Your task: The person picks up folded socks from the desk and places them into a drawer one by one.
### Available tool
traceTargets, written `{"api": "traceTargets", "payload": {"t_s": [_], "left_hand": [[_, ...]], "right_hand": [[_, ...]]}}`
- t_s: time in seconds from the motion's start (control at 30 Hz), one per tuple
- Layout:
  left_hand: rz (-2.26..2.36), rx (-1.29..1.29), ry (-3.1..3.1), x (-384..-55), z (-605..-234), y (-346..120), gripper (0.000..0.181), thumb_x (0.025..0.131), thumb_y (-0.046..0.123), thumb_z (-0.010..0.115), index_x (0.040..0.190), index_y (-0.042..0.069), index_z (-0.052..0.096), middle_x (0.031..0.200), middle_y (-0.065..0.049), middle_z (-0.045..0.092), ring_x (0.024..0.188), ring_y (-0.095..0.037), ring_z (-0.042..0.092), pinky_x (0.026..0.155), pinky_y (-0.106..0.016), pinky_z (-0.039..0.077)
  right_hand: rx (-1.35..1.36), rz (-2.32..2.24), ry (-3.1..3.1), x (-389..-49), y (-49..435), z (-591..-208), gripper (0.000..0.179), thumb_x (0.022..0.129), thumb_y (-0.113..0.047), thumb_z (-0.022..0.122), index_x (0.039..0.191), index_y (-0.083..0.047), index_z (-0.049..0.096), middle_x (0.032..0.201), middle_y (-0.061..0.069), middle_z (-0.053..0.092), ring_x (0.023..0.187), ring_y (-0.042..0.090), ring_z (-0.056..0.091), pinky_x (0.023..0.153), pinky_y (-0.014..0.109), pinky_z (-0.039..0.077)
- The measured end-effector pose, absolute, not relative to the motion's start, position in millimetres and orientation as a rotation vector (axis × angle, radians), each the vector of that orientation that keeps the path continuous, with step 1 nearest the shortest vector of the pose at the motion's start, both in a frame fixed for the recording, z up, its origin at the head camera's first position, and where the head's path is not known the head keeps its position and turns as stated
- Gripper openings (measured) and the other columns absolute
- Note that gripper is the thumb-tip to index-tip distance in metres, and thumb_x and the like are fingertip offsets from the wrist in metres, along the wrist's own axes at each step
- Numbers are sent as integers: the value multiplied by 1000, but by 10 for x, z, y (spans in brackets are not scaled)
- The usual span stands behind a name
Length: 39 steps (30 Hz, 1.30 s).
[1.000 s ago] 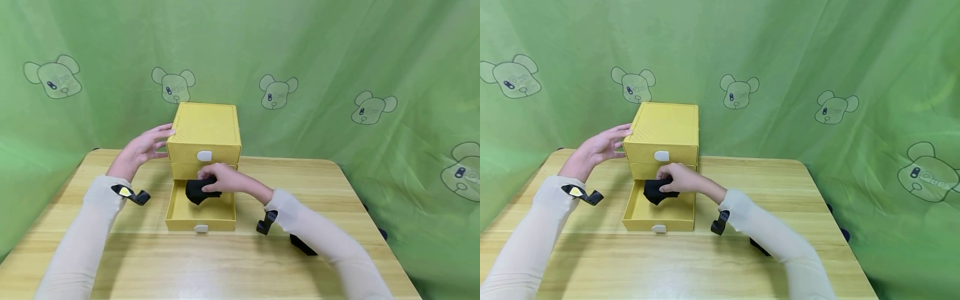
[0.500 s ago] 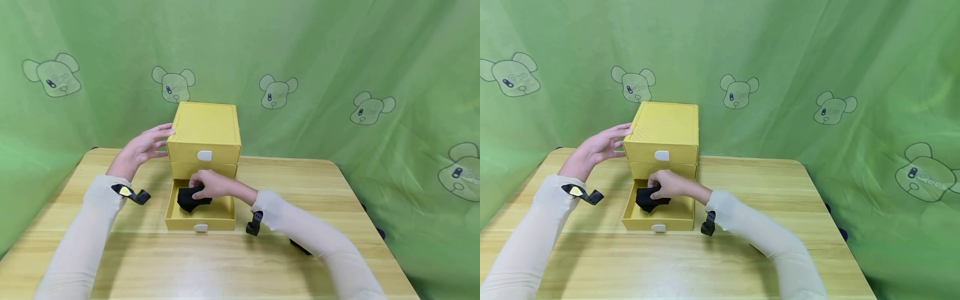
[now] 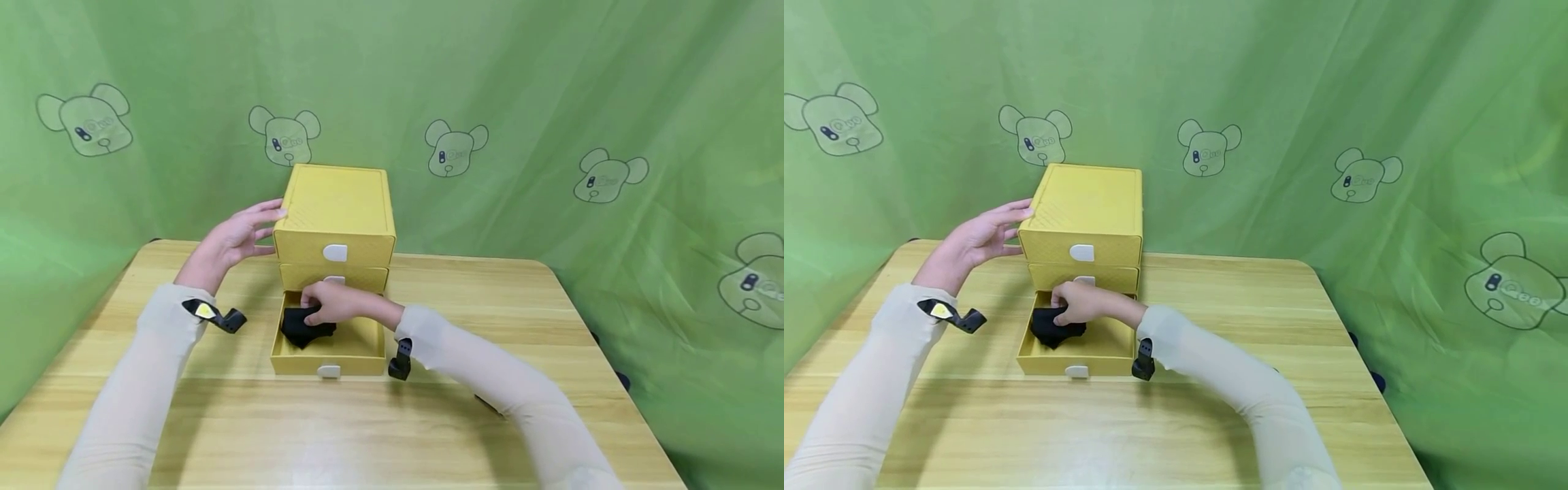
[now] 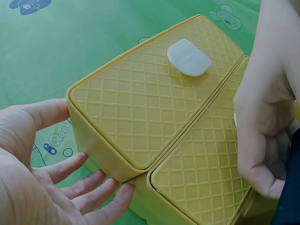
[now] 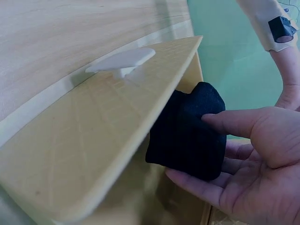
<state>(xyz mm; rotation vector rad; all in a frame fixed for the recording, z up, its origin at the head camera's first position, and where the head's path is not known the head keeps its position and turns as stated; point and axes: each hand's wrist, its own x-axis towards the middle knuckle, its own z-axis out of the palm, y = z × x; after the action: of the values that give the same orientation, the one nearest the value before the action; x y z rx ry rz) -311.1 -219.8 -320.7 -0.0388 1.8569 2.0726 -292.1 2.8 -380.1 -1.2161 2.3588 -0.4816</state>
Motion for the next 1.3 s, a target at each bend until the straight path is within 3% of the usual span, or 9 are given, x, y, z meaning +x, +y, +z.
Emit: {"api": "traceTargets", "payload": {"t_s": [0.43,0.87,1.3], "left_hand": [[2081,-48,1849,-3120,-3211,-2206,75,105,29,56,165,24,12,173,-4,10,159,-30,12,129,-56,14],[2085,-44,1848,-3121,-3229,-2202,74,105,28,56,165,23,13,173,-4,10,159,-30,11,129,-57,15],[2092,-29,1853,-3099,-3214,-2201,75,104,28,57,165,22,13,173,-6,10,159,-31,12,128,-58,16]], "right_hand": [[-1171,-460,2423,-2912,-34,-3867,16,91,-13,75,100,-4,67,94,3,66,85,10,54,78,18,45],[-1109,-450,2449,-2863,-24,-4003,15,91,-14,75,102,-5,69,89,5,72,75,8,57,67,16,44],[-1212,-488,2416,-2850,37,-3934,25,94,-10,71,118,-3,70,108,10,77,101,19,72,86,19,54]]}}
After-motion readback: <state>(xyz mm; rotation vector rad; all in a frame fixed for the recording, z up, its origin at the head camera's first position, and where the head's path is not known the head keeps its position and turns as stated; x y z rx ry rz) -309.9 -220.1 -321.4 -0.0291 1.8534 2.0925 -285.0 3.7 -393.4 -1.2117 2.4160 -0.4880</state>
